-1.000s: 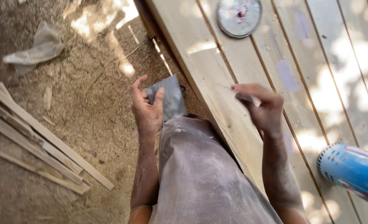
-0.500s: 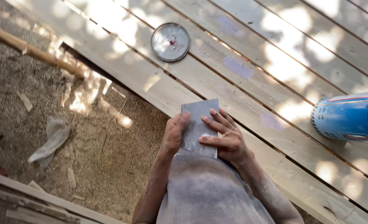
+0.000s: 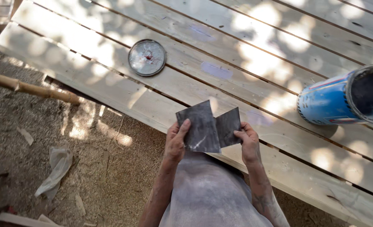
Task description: The person scoops a pinkish filler from a can using a putty knife and applies it to gaps between wooden planks. They smooth the filler with a smaller scraper and spread it across the wood surface.
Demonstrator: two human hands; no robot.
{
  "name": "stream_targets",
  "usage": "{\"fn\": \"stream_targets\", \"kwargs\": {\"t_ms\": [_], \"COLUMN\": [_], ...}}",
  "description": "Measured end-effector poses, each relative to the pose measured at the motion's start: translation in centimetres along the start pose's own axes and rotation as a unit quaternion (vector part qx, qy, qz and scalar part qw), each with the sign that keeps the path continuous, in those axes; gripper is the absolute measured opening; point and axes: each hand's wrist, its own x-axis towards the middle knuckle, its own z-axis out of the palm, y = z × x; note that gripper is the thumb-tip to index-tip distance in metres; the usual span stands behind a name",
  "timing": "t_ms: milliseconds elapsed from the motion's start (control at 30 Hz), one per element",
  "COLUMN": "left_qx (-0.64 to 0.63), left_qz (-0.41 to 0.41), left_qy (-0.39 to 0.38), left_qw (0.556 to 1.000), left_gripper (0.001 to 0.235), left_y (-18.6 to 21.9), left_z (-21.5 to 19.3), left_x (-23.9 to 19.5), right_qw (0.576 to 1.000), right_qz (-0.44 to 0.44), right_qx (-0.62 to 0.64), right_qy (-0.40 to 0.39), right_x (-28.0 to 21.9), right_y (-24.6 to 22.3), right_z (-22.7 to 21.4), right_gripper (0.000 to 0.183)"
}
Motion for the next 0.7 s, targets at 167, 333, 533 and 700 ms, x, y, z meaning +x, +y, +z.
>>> {"fn": "stream_targets", "kwargs": {"t_ms": [167, 333, 533, 700], "left_qx": [-0.044, -0.065, 0.009, 0.084], "left_qz": [-0.001, -0.088, -0.174, -0.164], "left_qy": [-0.009, -0.039, -0.044, -0.033], "left_qw": [0.999, 0.993, 0.984, 0.982], "left_gripper": [0.024, 0.020, 0.027, 0.031], "left_y": [-0.5, -1.3, -3.8, -6.4], "left_z": [-1.2, -0.5, 3.9, 7.4], "left_x": [1.0, 1.9, 3.1, 4.3], "right_qw": [0.942, 0.883, 0.932, 0.979], "right_qz": [-0.005, -0.021, -0.031, 0.023], "right_qx": [0.310, 0.419, 0.344, 0.199], "right_qy": [-0.129, -0.210, -0.108, 0.029], "right_x": [0.2, -2.8, -4.1, -4.5], "right_y": [-0.6, -5.3, -8.5, -6.7], "right_z": [-3.5, -2.1, -2.4, -6.2], "right_gripper": [0.057, 0.100, 0.099, 0.074]}}
